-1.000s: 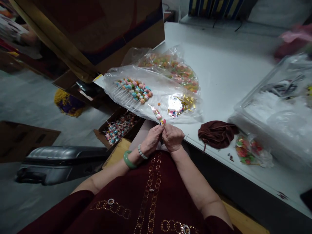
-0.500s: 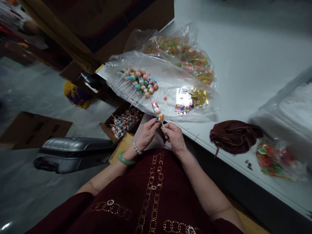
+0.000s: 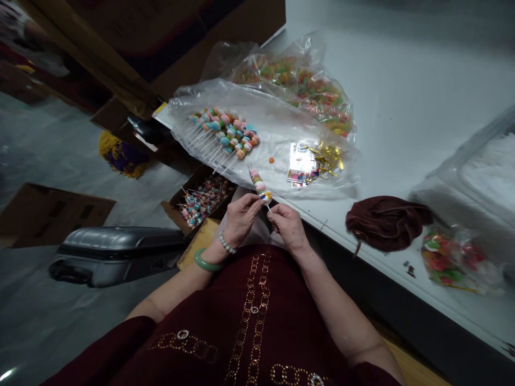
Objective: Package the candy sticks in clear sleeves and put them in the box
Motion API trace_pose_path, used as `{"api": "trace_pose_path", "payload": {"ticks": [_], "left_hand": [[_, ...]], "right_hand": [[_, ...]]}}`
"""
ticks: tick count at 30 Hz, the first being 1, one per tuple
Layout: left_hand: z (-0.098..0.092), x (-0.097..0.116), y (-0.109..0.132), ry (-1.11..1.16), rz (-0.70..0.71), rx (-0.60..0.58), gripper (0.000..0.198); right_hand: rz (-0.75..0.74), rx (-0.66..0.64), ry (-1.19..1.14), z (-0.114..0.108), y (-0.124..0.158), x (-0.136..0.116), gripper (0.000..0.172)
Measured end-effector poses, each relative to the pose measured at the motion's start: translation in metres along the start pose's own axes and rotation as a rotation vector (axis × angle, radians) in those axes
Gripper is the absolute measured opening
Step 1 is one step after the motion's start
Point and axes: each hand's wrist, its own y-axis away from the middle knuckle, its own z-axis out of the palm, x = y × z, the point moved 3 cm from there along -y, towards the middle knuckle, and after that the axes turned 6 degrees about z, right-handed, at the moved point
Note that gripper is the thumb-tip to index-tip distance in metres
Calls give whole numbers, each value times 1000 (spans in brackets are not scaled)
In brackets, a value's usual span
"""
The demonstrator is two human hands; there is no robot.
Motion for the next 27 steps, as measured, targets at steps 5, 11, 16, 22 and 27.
{"api": "trace_pose_path", "payload": {"ticks": [5,11,16,22,27], "left_hand": [[-4,0,-3,53,-64,-36,8],[-6,-5,-7,191,-202,-36,13],[1,-23,-9,668,-556,-65,36],[10,-25,-13,1048,-661,-78,25],[16,-19,-9,1062,-638,-144,26]], "right_hand": [[4,-16,46,1,-2,2,19],[-15,24,143,-6,-6,7,17],[-364,245,748,-3,3,0,13],[-143,75,358,4,1,3,25],[161,-153,-210,9,-5,11,27]]}}
